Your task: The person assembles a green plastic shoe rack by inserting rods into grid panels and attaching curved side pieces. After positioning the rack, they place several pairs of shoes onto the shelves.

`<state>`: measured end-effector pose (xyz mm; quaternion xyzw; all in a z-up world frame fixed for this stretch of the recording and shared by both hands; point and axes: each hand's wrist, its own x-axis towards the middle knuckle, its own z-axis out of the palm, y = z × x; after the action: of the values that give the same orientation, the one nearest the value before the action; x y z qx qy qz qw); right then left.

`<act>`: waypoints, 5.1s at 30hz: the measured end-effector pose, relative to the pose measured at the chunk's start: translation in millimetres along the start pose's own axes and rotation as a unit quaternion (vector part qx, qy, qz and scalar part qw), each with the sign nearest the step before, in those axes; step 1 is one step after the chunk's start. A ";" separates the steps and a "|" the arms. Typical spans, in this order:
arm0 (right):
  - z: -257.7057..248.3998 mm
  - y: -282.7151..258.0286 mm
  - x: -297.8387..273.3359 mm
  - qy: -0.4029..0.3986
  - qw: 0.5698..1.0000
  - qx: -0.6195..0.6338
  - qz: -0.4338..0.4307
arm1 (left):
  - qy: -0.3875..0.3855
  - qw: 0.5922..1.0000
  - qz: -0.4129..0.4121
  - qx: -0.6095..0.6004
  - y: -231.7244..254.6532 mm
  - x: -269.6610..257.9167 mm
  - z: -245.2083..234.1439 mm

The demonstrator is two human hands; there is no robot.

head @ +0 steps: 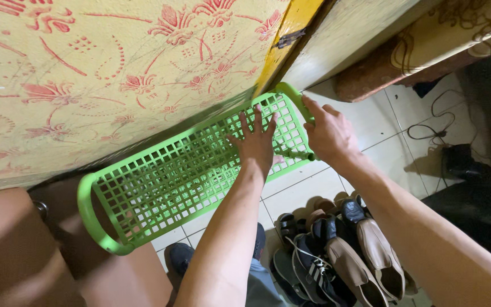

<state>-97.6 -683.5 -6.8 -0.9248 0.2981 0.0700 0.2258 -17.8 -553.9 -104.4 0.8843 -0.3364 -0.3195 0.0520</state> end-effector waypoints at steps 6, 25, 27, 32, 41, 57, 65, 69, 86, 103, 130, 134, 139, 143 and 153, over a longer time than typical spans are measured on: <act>4.9 5.0 -4.7 0.029 0.999 0.000 -0.025 | -0.012 1.000 -0.001 0.018 -0.8 2.2 0.2; 15.5 10.1 7.9 0.016 1.000 0.004 -0.019 | -0.010 1.000 -0.013 -0.006 -2.1 7.1 13.3; 15.6 9.5 5.3 0.020 1.000 0.006 -0.010 | -0.003 1.000 -0.009 0.010 -0.1 2.2 5.6; 20.6 4.5 -0.5 0.027 0.999 0.031 0.002 | -0.018 1.000 -0.009 0.011 3.0 -2.0 -2.3; 4.5 22.4 -8.3 -0.056 0.997 0.003 0.052 | -0.043 0.998 -0.015 0.042 1.2 3.4 -1.3; 14.5 39.7 -17.5 -0.093 0.992 -0.013 0.078 | -0.046 0.998 -0.020 0.033 -4.7 9.7 15.2; 20.4 32.3 -18.2 -0.128 0.986 -0.009 0.106 | -0.003 0.996 -0.018 0.087 -5.8 20.7 31.5; 24.6 38.7 -15.7 -0.116 0.990 -0.018 0.084 | -0.050 0.996 -0.018 0.065 1.1 7.4 4.8; 38.8 49.2 10.8 -0.102 0.993 -0.055 -0.029 | 0.069 0.995 -0.010 0.076 -10.6 69.5 15.0; 66.1 6.2 69.9 0.035 0.998 0.023 -0.045 | 0.165 0.980 0.013 0.112 -25.9 65.6 31.0; 90.9 55.6 13.2 0.114 0.968 0.221 -0.038 | 0.006 1.000 0.005 -0.008 9.1 6.0 25.3; 93.2 51.9 11.7 0.120 0.972 0.199 -0.018 | 0.108 0.994 0.026 0.016 4.6 12.8 49.7; 95.0 47.2 12.4 0.136 0.984 0.114 -0.013 | 0.216 0.972 0.031 0.092 -12.7 6.0 80.8; 93.3 44.3 6.1 0.127 0.988 0.092 0.006 | 0.101 0.994 0.007 -0.033 -55.3 -54.1 76.5; 87.5 10.5 -38.8 -0.063 0.904 -0.334 -0.261 | 0.245 0.966 -0.051 0.061 -230.9 -160.4 142.2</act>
<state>-134.8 -630.7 -78.2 -0.9844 -0.0094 0.1625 -0.0674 -64.7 -258.2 -202.6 0.9530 -0.2869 -0.0746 0.0626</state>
